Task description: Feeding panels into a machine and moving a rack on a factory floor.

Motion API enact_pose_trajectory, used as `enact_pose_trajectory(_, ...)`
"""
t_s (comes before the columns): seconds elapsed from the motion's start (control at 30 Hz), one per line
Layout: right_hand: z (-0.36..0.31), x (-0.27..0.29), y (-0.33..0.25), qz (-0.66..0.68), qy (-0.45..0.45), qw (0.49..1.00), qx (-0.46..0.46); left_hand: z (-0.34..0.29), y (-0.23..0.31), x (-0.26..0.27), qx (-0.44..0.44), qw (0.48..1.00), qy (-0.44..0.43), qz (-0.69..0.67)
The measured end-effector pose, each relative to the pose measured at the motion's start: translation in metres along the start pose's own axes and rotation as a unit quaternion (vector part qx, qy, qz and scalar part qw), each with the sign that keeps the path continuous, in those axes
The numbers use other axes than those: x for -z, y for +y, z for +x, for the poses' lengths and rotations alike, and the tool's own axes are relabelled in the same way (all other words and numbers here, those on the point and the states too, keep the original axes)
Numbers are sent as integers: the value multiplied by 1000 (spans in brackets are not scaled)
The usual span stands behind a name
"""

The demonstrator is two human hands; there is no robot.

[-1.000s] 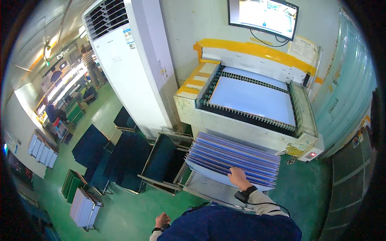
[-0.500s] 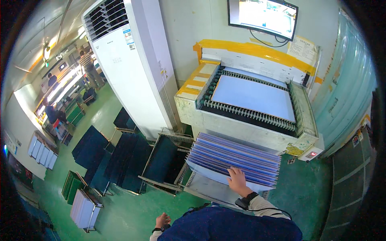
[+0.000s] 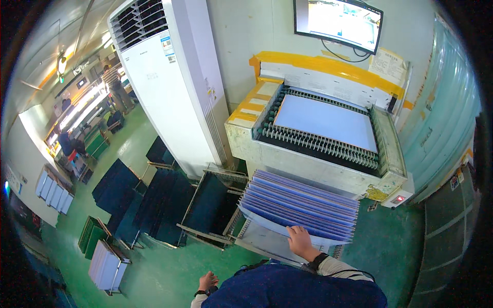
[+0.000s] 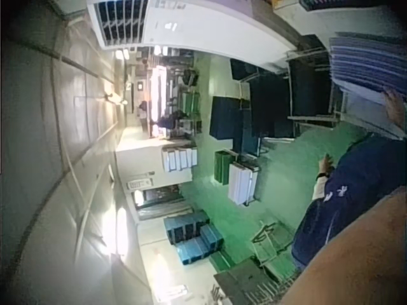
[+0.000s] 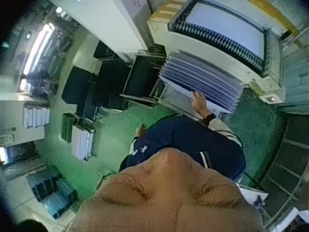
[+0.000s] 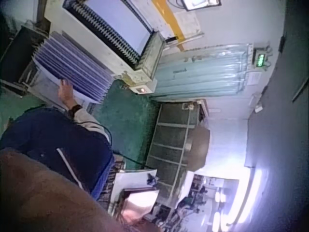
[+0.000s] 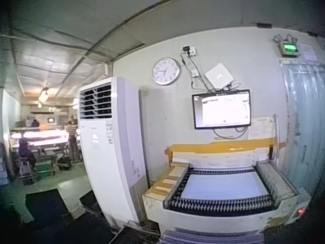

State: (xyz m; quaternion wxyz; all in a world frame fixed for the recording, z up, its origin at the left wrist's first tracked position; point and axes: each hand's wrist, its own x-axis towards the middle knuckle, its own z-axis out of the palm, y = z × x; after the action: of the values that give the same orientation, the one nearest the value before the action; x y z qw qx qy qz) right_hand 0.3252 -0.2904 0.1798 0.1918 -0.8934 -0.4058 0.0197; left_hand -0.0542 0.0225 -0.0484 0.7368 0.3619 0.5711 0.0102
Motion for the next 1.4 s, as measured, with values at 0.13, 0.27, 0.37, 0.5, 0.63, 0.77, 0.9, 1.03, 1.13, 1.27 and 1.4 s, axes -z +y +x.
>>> enact_pose_trajectory(0.13,2,-8,8,30,3,999,-38,-5,-2,-2,-8,1000,2,-2)
enact_pose_trajectory(0.27,10,-31,32,14,-40,994,-97,-17,1,-5,-3,1000,2,-2)
enact_pose_trajectory(0.37,17,-48,53,12,-70,990,-126,-30,12,-16,-3,1000,7,8)
enact_pose_trajectory(0.5,20,-54,58,9,-40,995,-90,-31,14,-16,-6,1000,0,-7)
enact_pose_trajectory(0.63,24,-58,58,-11,-65,994,-91,-14,11,-10,8,1000,-3,-19)
enact_pose_trajectory(0.77,27,-59,58,-31,-101,986,-132,-17,13,-17,-7,999,30,15)
enact_pose_trajectory(0.9,31,-44,49,-40,-120,981,-148,-19,17,-19,3,1000,15,-18)
enact_pose_trajectory(1.03,31,-50,53,-39,-118,981,-146,-16,16,-17,13,998,-15,-60)
enact_pose_trajectory(1.13,30,-52,56,-42,-127,982,-134,-9,14,-15,13,1000,3,-26)
enact_pose_trajectory(1.27,36,-30,51,-49,-111,980,-157,2,12,-8,-8,998,-31,-51)
enact_pose_trajectory(1.4,51,81,8,-74,-73,985,-139,12,15,-6,0,999,-19,-26)
